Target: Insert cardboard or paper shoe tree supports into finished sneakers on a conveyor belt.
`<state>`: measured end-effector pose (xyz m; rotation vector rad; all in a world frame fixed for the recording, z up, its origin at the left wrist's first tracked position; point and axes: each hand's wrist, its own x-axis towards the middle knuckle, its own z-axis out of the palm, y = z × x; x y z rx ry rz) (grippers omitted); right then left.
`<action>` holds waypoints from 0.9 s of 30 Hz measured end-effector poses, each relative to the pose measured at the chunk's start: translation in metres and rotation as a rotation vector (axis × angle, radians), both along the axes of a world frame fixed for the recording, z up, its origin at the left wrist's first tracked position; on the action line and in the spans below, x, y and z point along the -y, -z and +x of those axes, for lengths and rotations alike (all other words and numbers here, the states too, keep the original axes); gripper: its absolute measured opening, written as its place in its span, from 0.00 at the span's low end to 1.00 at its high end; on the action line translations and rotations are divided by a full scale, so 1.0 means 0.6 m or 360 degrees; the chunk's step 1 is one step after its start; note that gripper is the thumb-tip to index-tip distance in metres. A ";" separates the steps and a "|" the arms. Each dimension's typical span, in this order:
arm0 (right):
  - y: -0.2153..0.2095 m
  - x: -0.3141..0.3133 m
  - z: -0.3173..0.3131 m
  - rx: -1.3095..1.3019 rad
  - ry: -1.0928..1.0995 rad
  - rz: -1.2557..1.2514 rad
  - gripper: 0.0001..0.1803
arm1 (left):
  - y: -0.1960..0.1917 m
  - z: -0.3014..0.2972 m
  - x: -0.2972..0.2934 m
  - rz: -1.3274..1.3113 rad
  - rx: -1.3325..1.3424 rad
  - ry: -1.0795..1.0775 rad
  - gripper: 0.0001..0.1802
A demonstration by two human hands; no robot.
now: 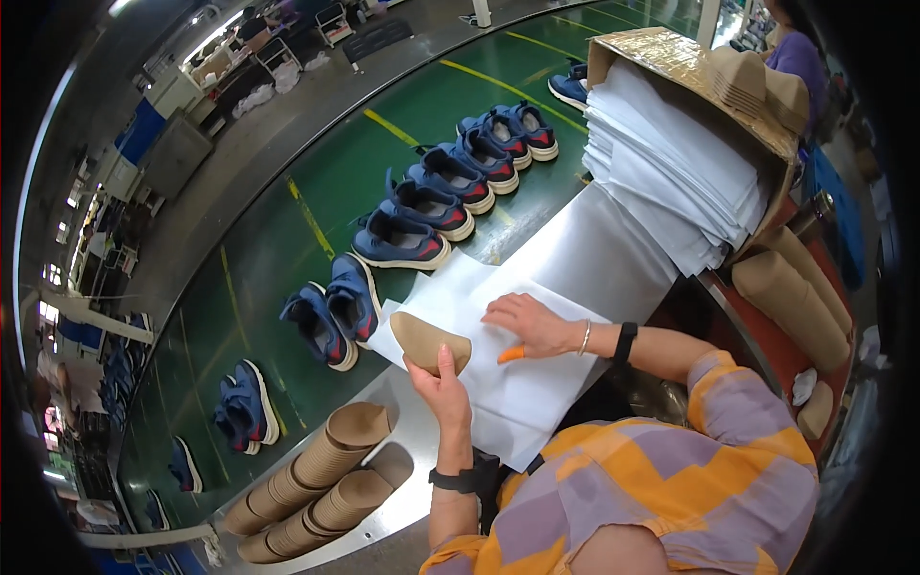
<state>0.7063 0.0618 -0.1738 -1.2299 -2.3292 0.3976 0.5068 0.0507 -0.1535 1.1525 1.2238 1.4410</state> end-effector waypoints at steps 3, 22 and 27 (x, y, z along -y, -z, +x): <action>0.029 0.013 -0.004 0.0183 -0.0083 0.0175 0.30 | 0.012 -0.020 0.028 -0.0126 0.0139 -0.0080 0.20; 0.009 -0.036 -0.006 0.0087 0.0668 -0.0504 0.29 | 0.017 -0.065 0.062 -0.0012 -0.0450 0.0028 0.18; -0.073 -0.025 -0.031 0.0024 0.0424 -0.0024 0.17 | -0.027 -0.051 0.056 0.0092 -0.0140 0.0025 0.16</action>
